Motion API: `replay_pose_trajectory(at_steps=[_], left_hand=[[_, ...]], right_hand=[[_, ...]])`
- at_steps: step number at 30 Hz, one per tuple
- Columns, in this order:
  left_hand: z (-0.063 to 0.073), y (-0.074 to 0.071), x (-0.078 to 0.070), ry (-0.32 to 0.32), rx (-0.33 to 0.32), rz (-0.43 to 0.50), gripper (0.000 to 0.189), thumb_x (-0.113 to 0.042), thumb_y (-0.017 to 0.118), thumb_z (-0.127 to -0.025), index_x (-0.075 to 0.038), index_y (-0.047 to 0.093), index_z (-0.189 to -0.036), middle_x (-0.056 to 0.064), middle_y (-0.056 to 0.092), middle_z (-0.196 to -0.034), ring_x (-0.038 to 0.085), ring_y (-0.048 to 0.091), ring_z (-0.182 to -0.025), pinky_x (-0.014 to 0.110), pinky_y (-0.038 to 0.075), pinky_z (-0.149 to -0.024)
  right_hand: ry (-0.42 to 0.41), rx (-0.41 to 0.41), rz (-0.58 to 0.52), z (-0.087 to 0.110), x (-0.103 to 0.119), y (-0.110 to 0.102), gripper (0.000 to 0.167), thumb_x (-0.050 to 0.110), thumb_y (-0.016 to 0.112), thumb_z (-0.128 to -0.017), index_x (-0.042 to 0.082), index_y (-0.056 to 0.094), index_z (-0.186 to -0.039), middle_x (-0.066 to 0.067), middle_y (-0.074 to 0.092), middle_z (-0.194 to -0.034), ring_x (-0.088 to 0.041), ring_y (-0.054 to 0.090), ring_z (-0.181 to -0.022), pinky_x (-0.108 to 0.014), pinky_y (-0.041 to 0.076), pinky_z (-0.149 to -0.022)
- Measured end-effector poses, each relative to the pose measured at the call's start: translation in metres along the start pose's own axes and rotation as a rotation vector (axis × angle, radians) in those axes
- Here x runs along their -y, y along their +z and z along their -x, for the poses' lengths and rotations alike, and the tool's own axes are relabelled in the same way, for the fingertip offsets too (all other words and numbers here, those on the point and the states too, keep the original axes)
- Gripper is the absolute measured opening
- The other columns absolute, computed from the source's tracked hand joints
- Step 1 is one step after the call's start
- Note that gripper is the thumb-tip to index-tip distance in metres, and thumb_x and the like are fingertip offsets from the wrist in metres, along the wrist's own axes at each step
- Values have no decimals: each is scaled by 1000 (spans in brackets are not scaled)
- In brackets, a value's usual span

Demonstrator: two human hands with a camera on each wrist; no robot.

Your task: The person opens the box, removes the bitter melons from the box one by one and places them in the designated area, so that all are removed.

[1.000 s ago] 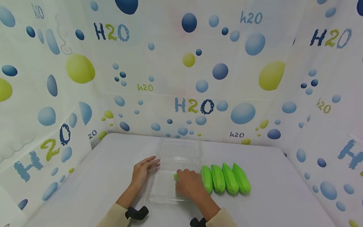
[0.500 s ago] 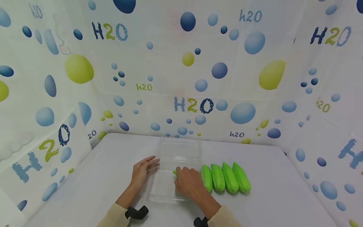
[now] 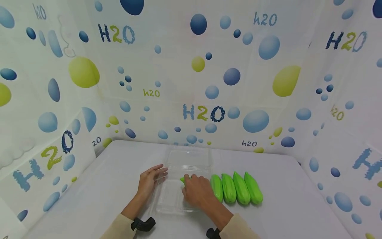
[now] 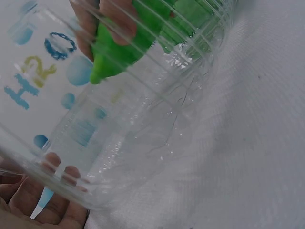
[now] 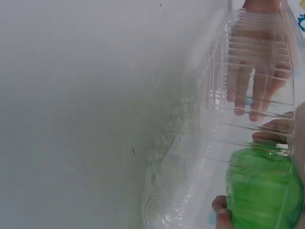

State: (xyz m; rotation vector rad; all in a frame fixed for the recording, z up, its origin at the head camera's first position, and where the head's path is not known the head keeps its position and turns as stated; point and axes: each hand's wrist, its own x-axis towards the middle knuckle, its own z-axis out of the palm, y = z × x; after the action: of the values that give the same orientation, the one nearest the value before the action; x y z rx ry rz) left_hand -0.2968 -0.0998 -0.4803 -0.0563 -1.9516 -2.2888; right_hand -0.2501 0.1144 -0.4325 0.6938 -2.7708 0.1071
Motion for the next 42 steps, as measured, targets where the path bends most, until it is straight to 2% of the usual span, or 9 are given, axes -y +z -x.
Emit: replay_pose_trajectory(at_steps=[4,7,13,19,23,27,34,39,42], left_hand=[[0,-1,2,21,3,-21,39,-9,44,-105,12,55,-135,23,70,-123,37,68,-113,39,58,-94],[0,-1,2,18,3,-21,38,-8,43,-105,12,55,-136,22,70,-123,37,68,-113,39,58,-95],[0,1,2,-5,0,5,39,-8,43,-105,10,54,-137,22,69,-125,38,66,-117,42,56,-98],[2,2,2,-14,-2,3,39,-9,42,-106,10,54,-137,22,69,-126,39,65,-118,43,55,-100],[3,2,0,-12,-2,11,39,-10,42,-106,10,53,-138,22,68,-127,39,64,-120,45,53,-102],[1,2,0,0,4,12,39,-10,41,-107,11,53,-138,24,67,-127,40,64,-119,46,54,-101],[0,1,1,4,4,5,39,-10,41,-107,11,53,-138,23,68,-126,39,65,-118,45,54,-100],[1,1,0,-9,-5,15,39,-9,43,-106,11,54,-137,23,68,-126,39,66,-117,44,55,-100],[2,0,0,-11,-3,8,39,-9,43,-106,11,54,-137,23,68,-126,38,66,-117,43,55,-100]], right_hand=[[43,-42,-86,-1,-5,0,40,21,58,-94,0,64,-127,-16,71,-93,-28,64,-73,-44,56,-66],[59,-91,-126,-2,-10,-1,40,20,59,-93,-1,64,-127,-15,71,-92,-22,58,-66,-38,51,-60],[90,-177,-178,-4,-22,-7,43,19,62,-92,-3,65,-129,-17,74,-104,-16,52,-66,-32,47,-59],[127,-206,-198,-4,-35,-14,43,17,64,-91,-5,64,-128,-16,74,-98,-15,47,-62,-29,42,-55],[161,-202,-187,-5,-43,-15,45,20,63,-92,-4,63,-130,-17,74,-102,-17,53,-63,-32,49,-58],[177,-208,-178,-3,-51,-16,45,21,64,-93,-4,63,-131,-19,74,-108,-24,65,-74,-41,57,-66],[197,-232,-187,1,-62,-18,45,20,63,-94,-4,61,-132,-19,73,-110,-23,61,-73,-41,54,-65],[220,-224,-173,5,-72,-22,46,19,63,-94,-6,60,-133,-23,71,-117,-37,70,-95,-52,58,-81],[244,-223,-167,7,-81,-23,46,19,62,-94,-7,59,-132,-24,71,-116,-40,70,-96,-55,58,-83]])
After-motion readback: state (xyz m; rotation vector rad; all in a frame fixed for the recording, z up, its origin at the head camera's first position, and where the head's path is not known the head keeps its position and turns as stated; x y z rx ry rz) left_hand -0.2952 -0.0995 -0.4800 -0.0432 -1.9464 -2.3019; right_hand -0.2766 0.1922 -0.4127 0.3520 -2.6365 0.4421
